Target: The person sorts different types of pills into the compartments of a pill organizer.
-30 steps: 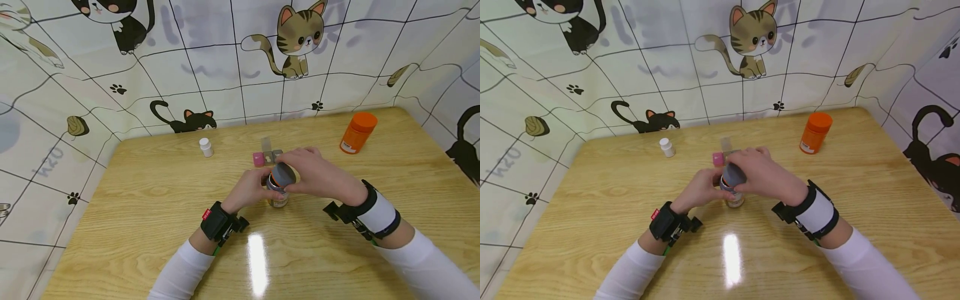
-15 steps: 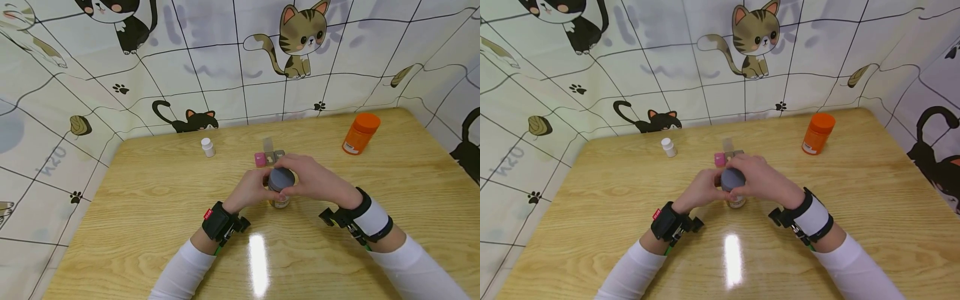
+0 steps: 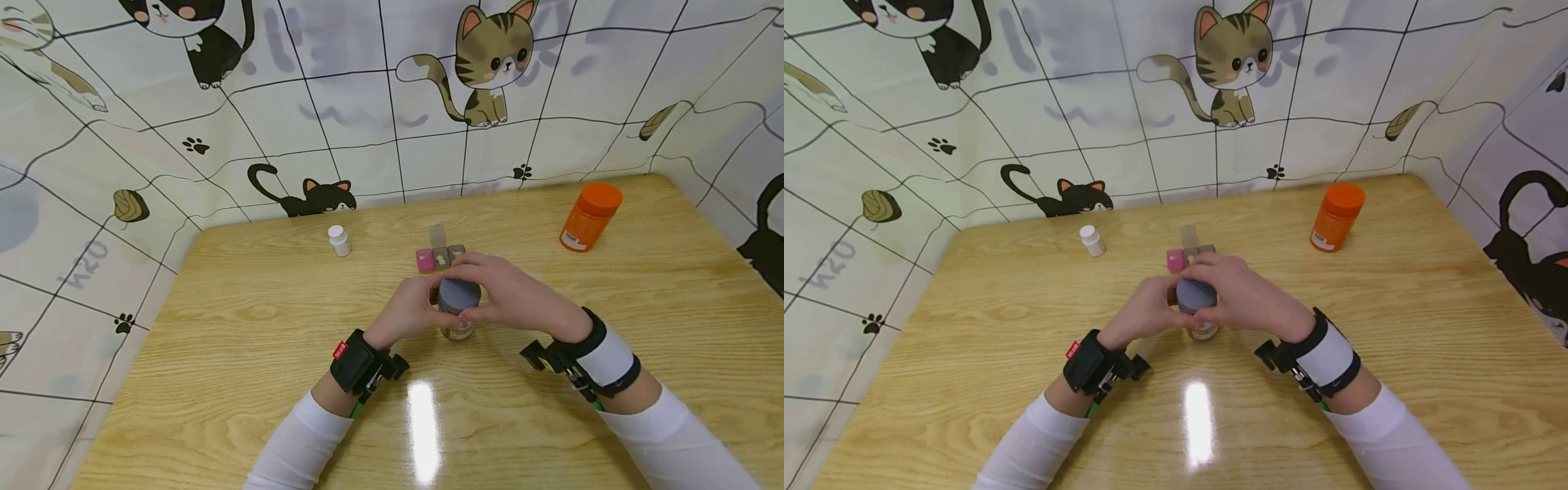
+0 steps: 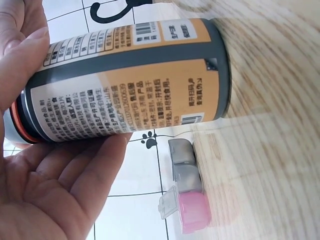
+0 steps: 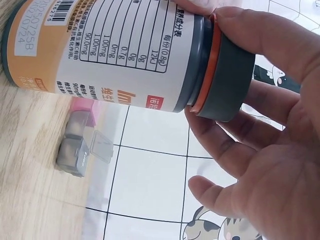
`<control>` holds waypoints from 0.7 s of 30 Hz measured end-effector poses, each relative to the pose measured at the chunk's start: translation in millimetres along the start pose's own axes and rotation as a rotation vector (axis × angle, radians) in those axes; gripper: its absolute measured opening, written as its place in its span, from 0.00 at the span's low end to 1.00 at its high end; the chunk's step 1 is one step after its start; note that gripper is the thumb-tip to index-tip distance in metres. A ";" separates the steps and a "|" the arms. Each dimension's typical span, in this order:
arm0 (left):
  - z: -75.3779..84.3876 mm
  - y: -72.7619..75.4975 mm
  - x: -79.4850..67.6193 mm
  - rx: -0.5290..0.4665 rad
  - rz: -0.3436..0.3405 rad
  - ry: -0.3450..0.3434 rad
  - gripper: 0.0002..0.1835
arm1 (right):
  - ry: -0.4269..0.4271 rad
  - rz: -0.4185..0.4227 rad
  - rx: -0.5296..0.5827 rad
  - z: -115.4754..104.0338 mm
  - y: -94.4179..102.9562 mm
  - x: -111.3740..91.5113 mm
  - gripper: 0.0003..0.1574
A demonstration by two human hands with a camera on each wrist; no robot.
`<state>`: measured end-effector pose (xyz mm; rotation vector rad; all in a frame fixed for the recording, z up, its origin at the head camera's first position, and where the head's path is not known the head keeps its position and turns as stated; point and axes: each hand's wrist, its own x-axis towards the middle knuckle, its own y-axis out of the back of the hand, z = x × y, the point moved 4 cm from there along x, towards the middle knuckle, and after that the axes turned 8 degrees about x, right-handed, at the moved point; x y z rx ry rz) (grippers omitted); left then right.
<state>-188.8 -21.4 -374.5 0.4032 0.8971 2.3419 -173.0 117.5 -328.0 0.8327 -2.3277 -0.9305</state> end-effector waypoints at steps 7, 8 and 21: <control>-0.5 -0.8 0.6 0.019 0.003 -0.003 0.30 | -0.057 0.024 0.008 1.4 -2.1 -2.2 0.31; -0.8 -1.2 0.8 0.020 0.001 0.000 0.29 | -0.071 0.038 0.007 2.0 -3.2 -2.6 0.31; -6.6 -7.1 1.9 0.075 -0.009 0.017 0.18 | -0.262 0.338 -0.089 4.2 -20.5 -10.9 0.33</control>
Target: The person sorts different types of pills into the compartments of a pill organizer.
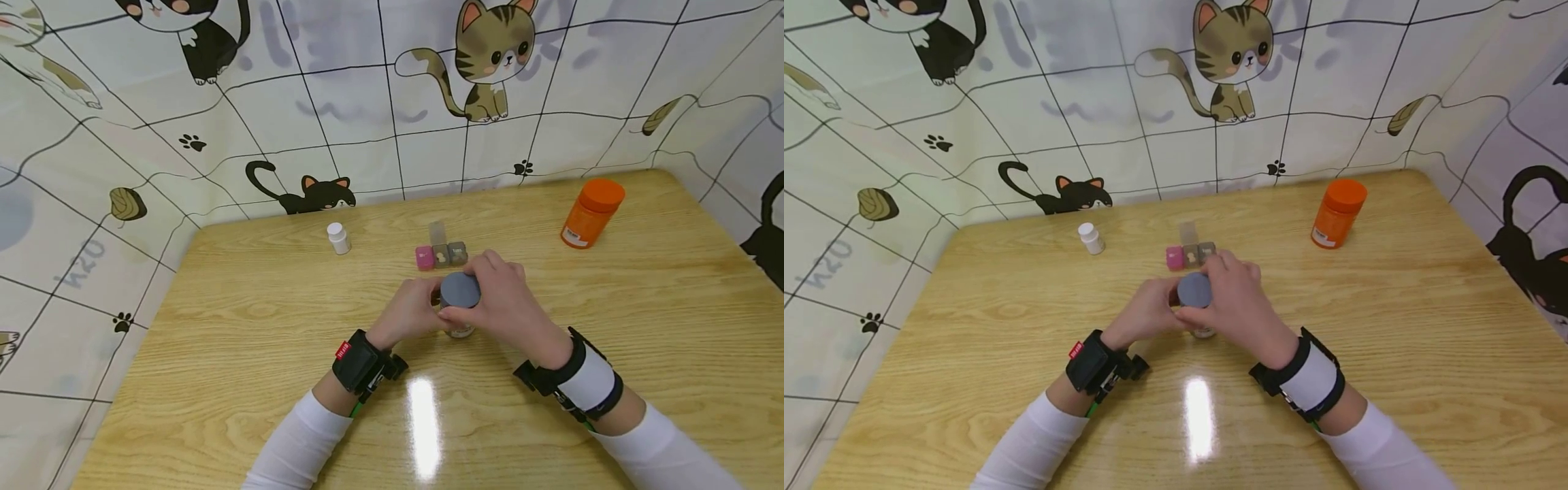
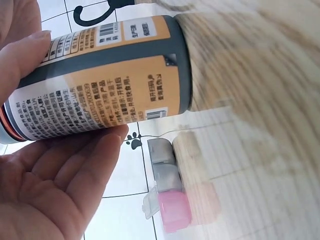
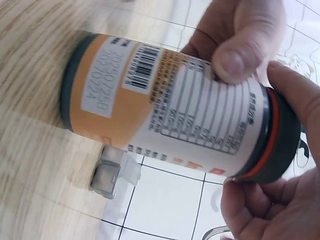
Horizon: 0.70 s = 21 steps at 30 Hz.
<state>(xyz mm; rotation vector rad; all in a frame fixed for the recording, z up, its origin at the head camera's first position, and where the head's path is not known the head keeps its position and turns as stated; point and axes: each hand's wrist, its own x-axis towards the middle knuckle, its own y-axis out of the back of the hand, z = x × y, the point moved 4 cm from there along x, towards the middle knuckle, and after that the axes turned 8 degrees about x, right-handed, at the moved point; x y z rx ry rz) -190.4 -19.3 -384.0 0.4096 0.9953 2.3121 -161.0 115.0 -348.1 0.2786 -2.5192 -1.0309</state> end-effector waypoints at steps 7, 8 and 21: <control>2.4 0.4 -1.0 0.006 0.001 -0.009 0.18 | 0.012 -0.016 -0.065 3.0 5.8 -0.8 0.45; 2.3 0.4 -1.2 0.003 0.000 -0.011 0.18 | 0.019 -0.060 -0.019 5.2 9.0 0.1 0.48; 1.5 -0.4 -0.3 -0.009 -0.020 0.001 0.26 | 0.100 -0.520 0.594 38.1 11.8 11.3 0.39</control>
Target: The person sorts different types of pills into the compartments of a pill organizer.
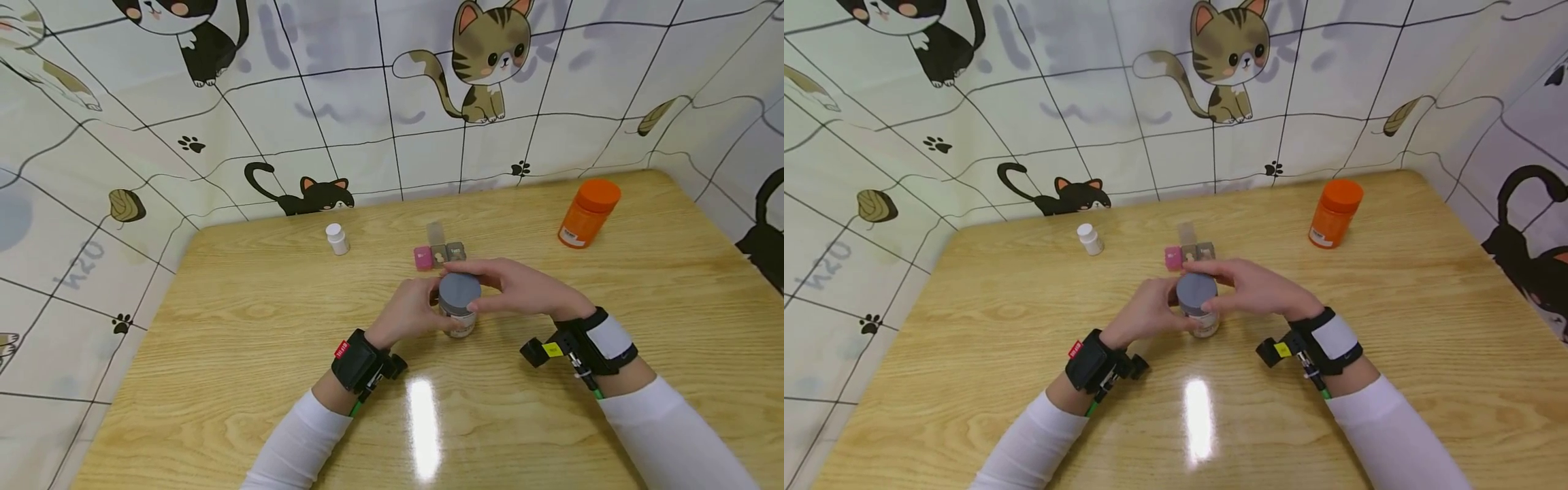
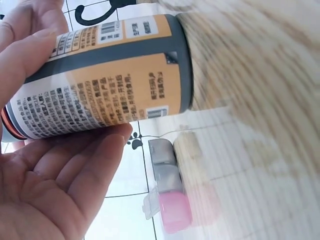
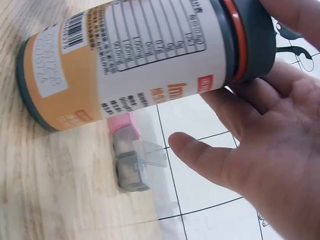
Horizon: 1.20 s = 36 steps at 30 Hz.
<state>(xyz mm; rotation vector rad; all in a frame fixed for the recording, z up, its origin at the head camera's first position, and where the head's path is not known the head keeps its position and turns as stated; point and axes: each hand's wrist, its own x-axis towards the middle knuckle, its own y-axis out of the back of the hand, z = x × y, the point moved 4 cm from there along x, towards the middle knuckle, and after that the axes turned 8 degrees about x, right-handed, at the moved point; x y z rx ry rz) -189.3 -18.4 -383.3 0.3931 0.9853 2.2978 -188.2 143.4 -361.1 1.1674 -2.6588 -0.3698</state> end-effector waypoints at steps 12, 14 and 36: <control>0.7 -0.8 0.5 0.027 0.010 0.000 0.18 | -0.017 0.407 -0.174 -2.4 -20.1 -1.2 0.30; 0.8 -0.6 0.7 0.024 0.013 0.009 0.17 | -0.018 0.513 -0.222 -3.6 -27.5 -1.5 0.29; 0.1 0.1 0.0 0.017 0.002 0.008 0.26 | 0.021 -0.015 0.208 16.7 0.5 2.4 0.37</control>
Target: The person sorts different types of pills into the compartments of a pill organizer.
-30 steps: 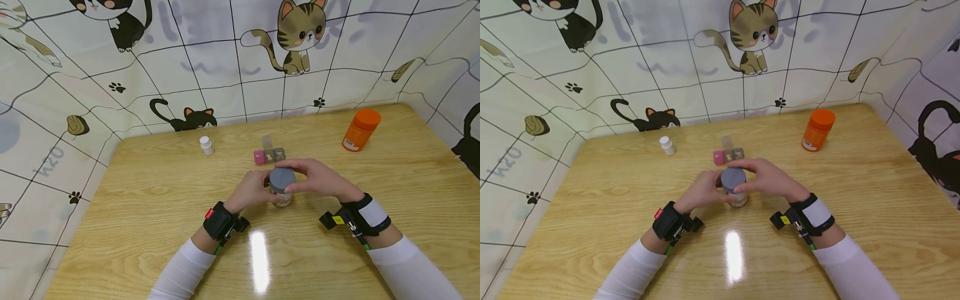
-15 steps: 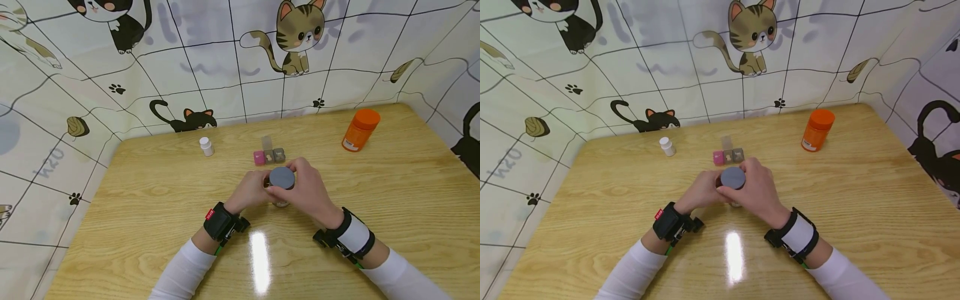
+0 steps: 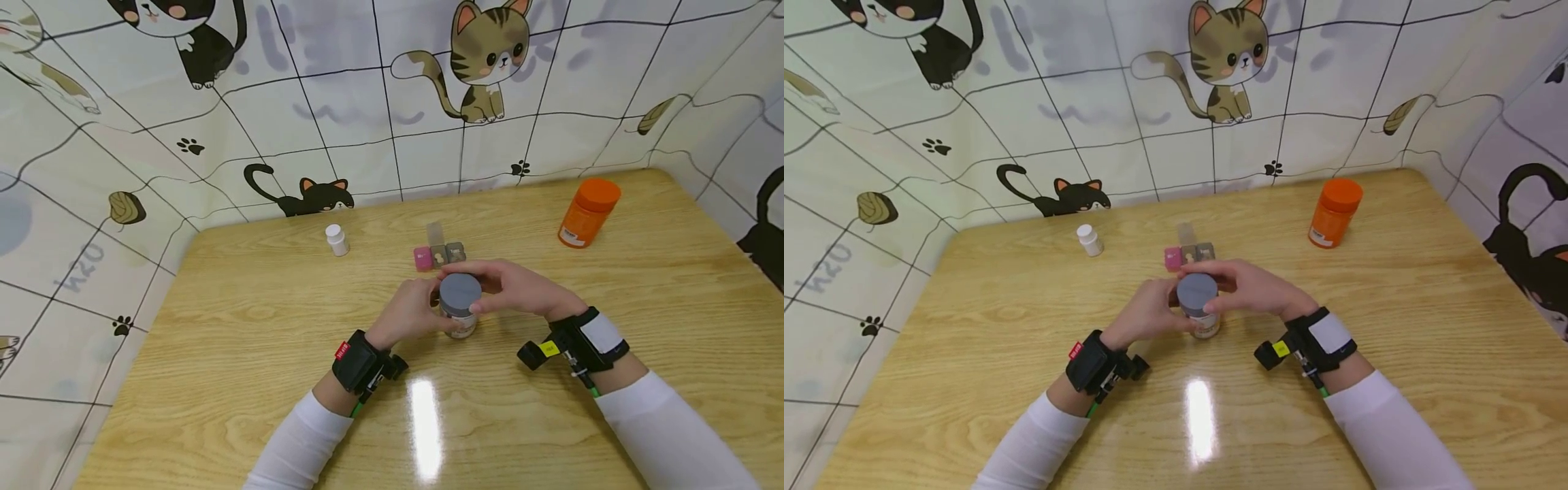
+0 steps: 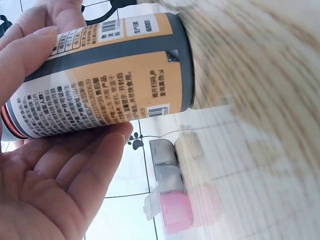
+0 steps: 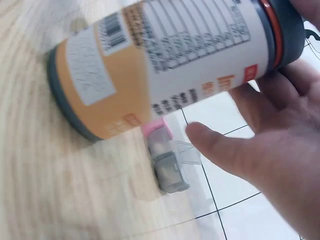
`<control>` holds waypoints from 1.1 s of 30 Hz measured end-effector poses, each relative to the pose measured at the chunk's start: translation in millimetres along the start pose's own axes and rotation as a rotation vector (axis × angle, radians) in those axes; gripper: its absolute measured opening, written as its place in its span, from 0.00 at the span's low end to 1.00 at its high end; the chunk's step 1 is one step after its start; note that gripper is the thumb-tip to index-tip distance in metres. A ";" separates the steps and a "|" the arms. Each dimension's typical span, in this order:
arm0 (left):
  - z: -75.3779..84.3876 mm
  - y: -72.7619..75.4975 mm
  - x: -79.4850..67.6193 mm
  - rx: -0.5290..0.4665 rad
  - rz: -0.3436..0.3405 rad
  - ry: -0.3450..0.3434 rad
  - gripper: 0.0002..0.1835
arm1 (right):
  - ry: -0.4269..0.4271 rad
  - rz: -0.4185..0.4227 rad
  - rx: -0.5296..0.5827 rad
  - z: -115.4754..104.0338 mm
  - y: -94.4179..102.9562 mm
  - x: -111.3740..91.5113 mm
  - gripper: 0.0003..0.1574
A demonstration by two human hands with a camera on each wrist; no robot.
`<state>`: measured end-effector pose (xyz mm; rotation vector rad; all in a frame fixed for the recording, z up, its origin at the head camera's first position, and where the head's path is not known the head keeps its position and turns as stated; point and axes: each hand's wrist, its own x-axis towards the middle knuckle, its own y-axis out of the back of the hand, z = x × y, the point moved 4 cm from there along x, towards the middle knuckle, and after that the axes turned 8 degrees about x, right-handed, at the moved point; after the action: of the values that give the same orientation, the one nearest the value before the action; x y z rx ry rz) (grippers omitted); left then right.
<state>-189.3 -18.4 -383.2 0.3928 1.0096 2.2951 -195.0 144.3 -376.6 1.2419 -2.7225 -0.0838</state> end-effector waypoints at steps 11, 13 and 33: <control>-0.5 -1.9 0.7 -0.002 -0.001 0.009 0.24 | 0.016 0.363 -0.144 -0.2 -17.0 -7.0 0.32; -0.2 -1.7 0.8 -0.001 0.000 0.010 0.22 | 0.045 0.450 -0.191 -1.5 -23.7 -7.4 0.31; -1.0 -1.8 0.6 -0.021 0.006 0.007 0.22 | 0.016 0.290 -0.088 -4.4 -17.5 -6.4 0.52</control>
<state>-189.6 -17.6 -385.2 0.3800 0.9883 2.3115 -177.2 137.7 -374.9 0.8112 -2.8173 -0.1571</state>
